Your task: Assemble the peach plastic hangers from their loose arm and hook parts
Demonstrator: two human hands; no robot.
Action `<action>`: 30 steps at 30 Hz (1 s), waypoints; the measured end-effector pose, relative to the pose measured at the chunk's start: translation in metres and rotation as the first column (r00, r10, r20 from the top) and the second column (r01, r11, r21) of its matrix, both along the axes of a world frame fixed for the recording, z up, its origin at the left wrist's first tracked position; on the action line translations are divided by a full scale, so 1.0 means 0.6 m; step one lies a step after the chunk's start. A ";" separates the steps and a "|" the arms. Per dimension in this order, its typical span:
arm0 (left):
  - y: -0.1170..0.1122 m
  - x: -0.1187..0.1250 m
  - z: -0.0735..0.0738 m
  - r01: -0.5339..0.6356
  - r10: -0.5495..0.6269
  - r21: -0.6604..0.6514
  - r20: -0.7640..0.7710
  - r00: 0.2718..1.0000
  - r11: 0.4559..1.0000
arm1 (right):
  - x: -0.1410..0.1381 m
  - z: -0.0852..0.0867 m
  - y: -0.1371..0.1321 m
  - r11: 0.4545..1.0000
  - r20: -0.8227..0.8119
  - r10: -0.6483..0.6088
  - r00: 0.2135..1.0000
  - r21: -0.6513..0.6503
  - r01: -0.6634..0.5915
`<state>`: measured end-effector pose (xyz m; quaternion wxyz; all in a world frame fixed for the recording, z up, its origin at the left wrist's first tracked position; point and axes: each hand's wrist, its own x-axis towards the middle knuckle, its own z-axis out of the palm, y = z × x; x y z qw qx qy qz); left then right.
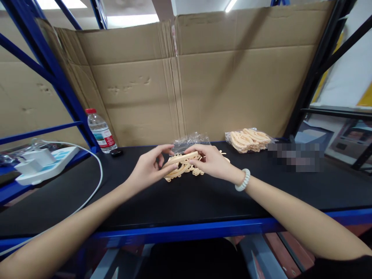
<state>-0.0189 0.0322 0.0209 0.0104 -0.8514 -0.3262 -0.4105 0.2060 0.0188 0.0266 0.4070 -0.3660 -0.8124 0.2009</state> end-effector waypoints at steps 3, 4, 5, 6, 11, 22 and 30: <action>0.005 0.002 -0.004 0.103 -0.118 -0.330 -0.026 0.993 0.938 | -0.005 -0.002 -0.002 0.999 -0.049 0.032 0.998 -0.018 -0.033; 0.004 0.004 -0.005 0.134 -0.146 -0.421 0.003 0.989 0.897 | -0.005 -0.002 -0.001 0.998 -0.069 0.046 0.997 -0.030 -0.048; 0.003 0.006 -0.006 0.165 -0.161 -0.503 0.052 0.986 0.849 | -0.003 -0.002 0.001 0.997 -0.085 0.057 0.995 -0.038 -0.060; 0.001 0.007 -0.006 0.196 -0.162 -0.572 0.110 0.981 0.796 | 0.000 -0.002 0.004 0.997 -0.093 0.058 0.994 -0.038 -0.062; 0.000 0.008 -0.003 0.352 -0.067 -0.657 0.418 0.906 0.667 | 0.029 0.003 0.024 1.000 -0.033 -0.010 0.999 0.005 0.011; 0.003 0.007 0.000 0.596 0.047 -0.497 0.791 0.610 0.631 | 0.056 0.011 0.033 0.901 0.431 -0.205 0.879 0.433 -0.002; -0.011 0.021 -0.013 0.656 0.014 -0.541 0.777 0.630 0.527 | -0.003 -0.021 -0.004 0.811 0.446 -0.340 0.828 0.585 0.018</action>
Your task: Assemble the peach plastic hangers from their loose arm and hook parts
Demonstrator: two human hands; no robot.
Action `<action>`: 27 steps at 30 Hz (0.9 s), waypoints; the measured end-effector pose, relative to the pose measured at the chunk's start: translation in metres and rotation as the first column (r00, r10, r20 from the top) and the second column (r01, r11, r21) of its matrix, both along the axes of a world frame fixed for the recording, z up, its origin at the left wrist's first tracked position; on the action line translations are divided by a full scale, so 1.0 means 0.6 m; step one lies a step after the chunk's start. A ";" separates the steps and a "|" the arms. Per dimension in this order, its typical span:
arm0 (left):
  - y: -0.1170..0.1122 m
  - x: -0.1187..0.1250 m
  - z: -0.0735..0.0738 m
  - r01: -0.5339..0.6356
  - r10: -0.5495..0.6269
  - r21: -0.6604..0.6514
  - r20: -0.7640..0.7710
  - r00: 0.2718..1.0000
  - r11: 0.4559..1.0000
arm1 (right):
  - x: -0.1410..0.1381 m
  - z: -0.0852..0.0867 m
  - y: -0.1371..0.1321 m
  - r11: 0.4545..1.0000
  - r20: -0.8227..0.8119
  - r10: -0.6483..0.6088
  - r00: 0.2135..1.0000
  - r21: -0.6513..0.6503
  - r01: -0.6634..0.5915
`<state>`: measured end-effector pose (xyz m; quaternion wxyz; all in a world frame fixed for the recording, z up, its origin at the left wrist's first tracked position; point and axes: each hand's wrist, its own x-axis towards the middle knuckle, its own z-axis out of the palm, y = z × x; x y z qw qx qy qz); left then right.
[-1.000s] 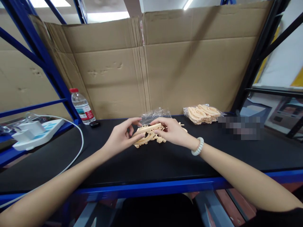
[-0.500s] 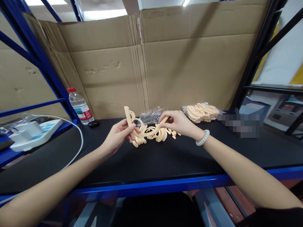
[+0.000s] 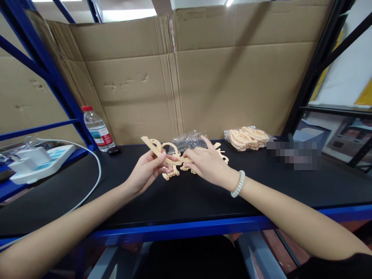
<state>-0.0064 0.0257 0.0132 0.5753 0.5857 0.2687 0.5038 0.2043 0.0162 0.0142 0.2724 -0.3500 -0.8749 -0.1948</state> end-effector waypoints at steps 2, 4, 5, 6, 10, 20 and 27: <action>-0.002 0.002 -0.003 0.011 -0.011 0.000 -0.013 1.000 1.000 | -0.004 -0.005 -0.001 1.000 -0.031 0.007 0.999 -0.024 -0.008; -0.003 0.003 -0.004 0.007 -0.007 0.004 -0.022 1.000 1.000 | -0.004 -0.008 0.002 0.999 -0.056 0.009 0.998 -0.030 -0.011; -0.003 0.003 -0.004 0.003 -0.003 0.007 -0.022 1.000 1.000 | -0.004 -0.009 0.003 0.999 -0.067 0.010 0.998 -0.030 -0.012; -0.002 0.004 -0.004 0.000 0.001 0.010 -0.021 1.000 1.000 | -0.003 -0.009 0.004 1.000 -0.076 0.011 0.997 -0.028 -0.013; -0.002 0.005 -0.004 -0.018 0.018 0.016 -0.009 1.000 1.000 | -0.006 -0.009 0.003 0.999 -0.088 0.036 0.995 -0.029 -0.038; -0.016 0.014 -0.012 -0.123 0.151 0.178 -0.158 0.976 0.976 | -0.018 -0.014 -0.004 0.998 -0.052 0.038 0.998 -0.056 -0.041; -0.020 0.018 -0.017 -0.205 0.237 0.213 -0.139 0.961 0.955 | -0.026 -0.017 -0.006 0.991 -0.086 0.134 0.987 0.000 -0.134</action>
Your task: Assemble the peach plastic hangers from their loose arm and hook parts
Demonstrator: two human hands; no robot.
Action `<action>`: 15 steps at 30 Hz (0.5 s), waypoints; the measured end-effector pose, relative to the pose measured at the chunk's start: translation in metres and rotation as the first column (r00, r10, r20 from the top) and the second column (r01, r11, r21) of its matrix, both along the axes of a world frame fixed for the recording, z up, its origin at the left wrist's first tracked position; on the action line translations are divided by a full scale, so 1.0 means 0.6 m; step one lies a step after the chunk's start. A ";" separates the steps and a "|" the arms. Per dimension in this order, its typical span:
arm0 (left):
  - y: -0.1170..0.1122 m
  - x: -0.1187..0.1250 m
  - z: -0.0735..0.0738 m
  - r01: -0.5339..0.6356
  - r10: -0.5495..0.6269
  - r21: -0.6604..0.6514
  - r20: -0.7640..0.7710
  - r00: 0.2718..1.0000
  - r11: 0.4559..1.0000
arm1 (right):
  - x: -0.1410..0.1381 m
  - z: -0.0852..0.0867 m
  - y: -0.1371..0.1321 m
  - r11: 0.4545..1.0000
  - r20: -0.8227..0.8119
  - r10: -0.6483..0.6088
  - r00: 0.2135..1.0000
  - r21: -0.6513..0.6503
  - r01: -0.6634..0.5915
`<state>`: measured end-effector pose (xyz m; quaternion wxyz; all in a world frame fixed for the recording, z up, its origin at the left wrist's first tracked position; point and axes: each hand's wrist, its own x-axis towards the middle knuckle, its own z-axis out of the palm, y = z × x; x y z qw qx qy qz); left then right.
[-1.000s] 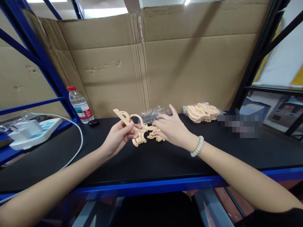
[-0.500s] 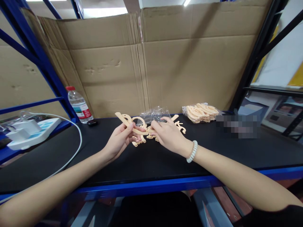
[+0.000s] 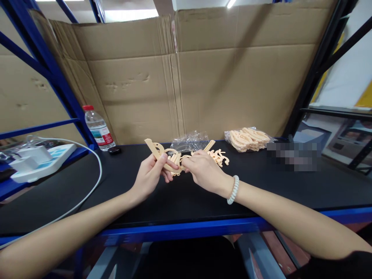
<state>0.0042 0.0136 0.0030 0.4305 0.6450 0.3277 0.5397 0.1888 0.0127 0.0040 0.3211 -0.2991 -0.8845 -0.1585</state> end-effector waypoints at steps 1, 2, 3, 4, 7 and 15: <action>-0.001 0.000 0.001 -0.003 0.003 -0.001 0.007 1.000 1.000 | 0.000 0.001 0.000 1.000 -0.007 0.010 1.000 0.004 -0.010; -0.002 0.001 0.002 -0.005 0.005 -0.002 0.012 1.000 1.000 | 0.000 0.002 -0.001 1.000 -0.014 0.020 1.000 0.006 -0.020; -0.003 0.001 0.004 -0.008 0.008 -0.003 0.013 1.000 1.000 | 0.000 0.002 -0.001 1.000 -0.022 0.027 0.999 0.008 -0.027; -0.004 0.001 0.005 -0.012 0.012 -0.005 0.014 1.000 1.000 | 0.000 0.003 -0.001 0.999 -0.026 0.033 0.999 0.008 -0.033; -0.007 0.001 0.008 -0.024 0.024 -0.016 0.023 0.999 1.000 | 0.001 0.001 0.000 0.999 -0.029 0.051 0.998 0.017 -0.050; 0.005 -0.003 0.006 -0.031 0.043 -0.131 0.090 0.995 0.991 | 0.002 -0.007 0.002 0.996 0.033 0.042 0.999 0.076 -0.044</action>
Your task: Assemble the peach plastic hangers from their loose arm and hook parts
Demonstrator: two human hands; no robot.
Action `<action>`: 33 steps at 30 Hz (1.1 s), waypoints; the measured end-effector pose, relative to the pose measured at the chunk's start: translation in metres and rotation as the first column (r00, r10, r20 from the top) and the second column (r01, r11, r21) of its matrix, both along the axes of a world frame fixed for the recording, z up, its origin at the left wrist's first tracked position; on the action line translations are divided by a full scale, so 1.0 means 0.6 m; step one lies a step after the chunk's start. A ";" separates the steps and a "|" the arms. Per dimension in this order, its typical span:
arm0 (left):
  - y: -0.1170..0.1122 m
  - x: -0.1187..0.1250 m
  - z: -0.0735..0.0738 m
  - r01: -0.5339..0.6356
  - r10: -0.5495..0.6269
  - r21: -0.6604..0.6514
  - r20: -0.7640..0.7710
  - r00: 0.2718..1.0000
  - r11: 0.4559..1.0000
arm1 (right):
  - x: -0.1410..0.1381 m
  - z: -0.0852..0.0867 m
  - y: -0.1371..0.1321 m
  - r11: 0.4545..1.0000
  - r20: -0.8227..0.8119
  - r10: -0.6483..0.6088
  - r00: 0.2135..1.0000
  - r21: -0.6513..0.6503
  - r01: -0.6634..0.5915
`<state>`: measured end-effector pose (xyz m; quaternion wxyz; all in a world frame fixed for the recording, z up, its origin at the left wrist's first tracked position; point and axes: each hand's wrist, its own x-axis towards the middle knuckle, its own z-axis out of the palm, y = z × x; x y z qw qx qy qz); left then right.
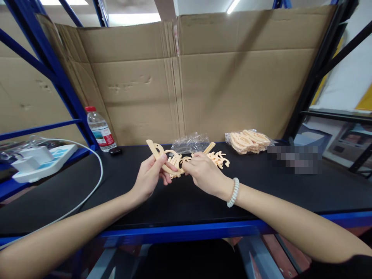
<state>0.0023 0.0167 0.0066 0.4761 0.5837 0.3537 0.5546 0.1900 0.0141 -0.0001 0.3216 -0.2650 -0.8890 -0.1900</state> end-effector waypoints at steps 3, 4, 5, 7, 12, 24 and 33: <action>0.016 -0.014 0.012 -0.080 0.082 -0.031 0.059 0.995 0.996 | 0.013 0.003 0.010 0.999 0.014 -0.047 0.999 -0.018 0.047; 0.022 -0.019 0.017 -0.100 0.102 -0.025 0.066 0.993 0.995 | 0.020 0.006 0.016 0.995 -0.009 -0.073 0.997 -0.070 0.072; 0.027 -0.024 0.022 -0.116 0.116 -0.011 0.078 0.990 0.993 | 0.028 0.010 0.023 0.986 -0.040 -0.101 0.994 -0.139 0.095; 0.034 -0.030 0.028 -0.119 0.117 0.015 0.099 0.988 0.993 | 0.047 0.020 0.038 0.955 -0.095 -0.149 0.984 -0.273 0.118; 0.040 -0.030 0.020 -0.078 0.080 -0.021 0.110 0.991 0.997 | 0.084 0.049 0.057 0.925 -0.039 -0.062 0.997 -0.377 0.043; 0.044 -0.031 0.015 -0.062 0.072 -0.081 0.121 0.990 0.995 | 0.069 0.037 0.052 0.851 -0.023 0.163 0.986 -0.502 -0.153; 0.041 -0.027 0.016 -0.051 0.061 -0.088 0.112 0.992 0.995 | 0.050 0.003 0.060 0.901 0.045 0.174 0.984 -0.411 -0.141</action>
